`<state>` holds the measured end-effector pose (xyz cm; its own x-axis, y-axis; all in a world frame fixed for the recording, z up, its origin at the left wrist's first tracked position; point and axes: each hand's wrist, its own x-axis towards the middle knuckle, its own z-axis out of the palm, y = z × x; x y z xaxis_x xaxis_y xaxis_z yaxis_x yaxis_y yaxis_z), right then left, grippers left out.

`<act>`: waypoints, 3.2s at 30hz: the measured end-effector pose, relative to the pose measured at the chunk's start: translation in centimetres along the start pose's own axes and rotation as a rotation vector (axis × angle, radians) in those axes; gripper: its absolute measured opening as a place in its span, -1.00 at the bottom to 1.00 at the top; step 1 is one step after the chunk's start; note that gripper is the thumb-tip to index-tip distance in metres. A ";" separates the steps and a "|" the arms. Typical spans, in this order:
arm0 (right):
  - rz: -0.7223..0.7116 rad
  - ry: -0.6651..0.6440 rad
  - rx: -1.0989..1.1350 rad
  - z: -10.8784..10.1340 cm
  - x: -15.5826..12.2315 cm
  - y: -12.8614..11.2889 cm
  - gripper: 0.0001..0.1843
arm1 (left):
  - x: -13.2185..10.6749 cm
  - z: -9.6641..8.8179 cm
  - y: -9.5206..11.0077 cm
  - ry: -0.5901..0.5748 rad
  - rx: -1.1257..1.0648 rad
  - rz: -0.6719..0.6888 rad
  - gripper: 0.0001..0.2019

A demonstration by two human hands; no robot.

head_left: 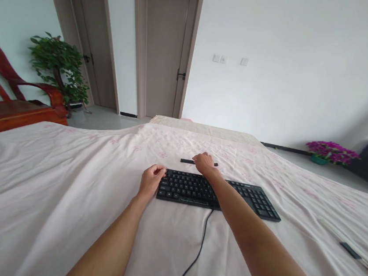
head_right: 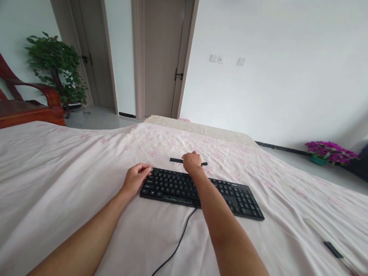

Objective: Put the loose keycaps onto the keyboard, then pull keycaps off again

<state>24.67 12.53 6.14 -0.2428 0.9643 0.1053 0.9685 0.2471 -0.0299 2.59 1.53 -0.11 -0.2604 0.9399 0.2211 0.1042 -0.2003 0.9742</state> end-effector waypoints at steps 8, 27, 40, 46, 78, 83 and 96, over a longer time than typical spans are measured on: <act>-0.064 -0.006 0.000 0.2 0.2 -1.4 -0.72 | 0.2 0.0 -0.2 -0.006 0.012 0.009 -0.71; -0.219 -0.175 1.059 -2.6 -10.4 -2.5 -0.64 | -1.8 1.2 4.5 -0.213 -0.191 -0.017 -0.54; -0.277 0.284 0.393 -4.4 -15.5 -1.0 -0.73 | -3.3 2.8 6.1 -0.286 -0.256 -0.167 -0.63; -0.239 0.242 0.057 -4.3 -17.8 -1.1 -0.74 | -4.5 3.6 7.5 -0.372 -0.273 -0.262 -0.68; -0.359 0.107 0.004 -2.3 -19.8 0.3 -0.74 | -2.4 2.5 4.3 -0.292 0.358 0.221 -0.84; -0.330 0.121 -0.009 -2.1 -19.9 -0.2 -0.74 | -2.5 2.5 4.3 -0.260 0.419 0.274 -0.80; -0.331 0.098 -0.019 -2.4 -20.0 -0.7 -0.72 | -3.2 2.7 4.9 -0.368 0.743 0.292 -0.62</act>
<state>29.02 -7.14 6.48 -0.5382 0.8184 0.2014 0.8394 0.5420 0.0404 6.50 -1.70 3.79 0.1865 0.9345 0.3032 0.7493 -0.3349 0.5713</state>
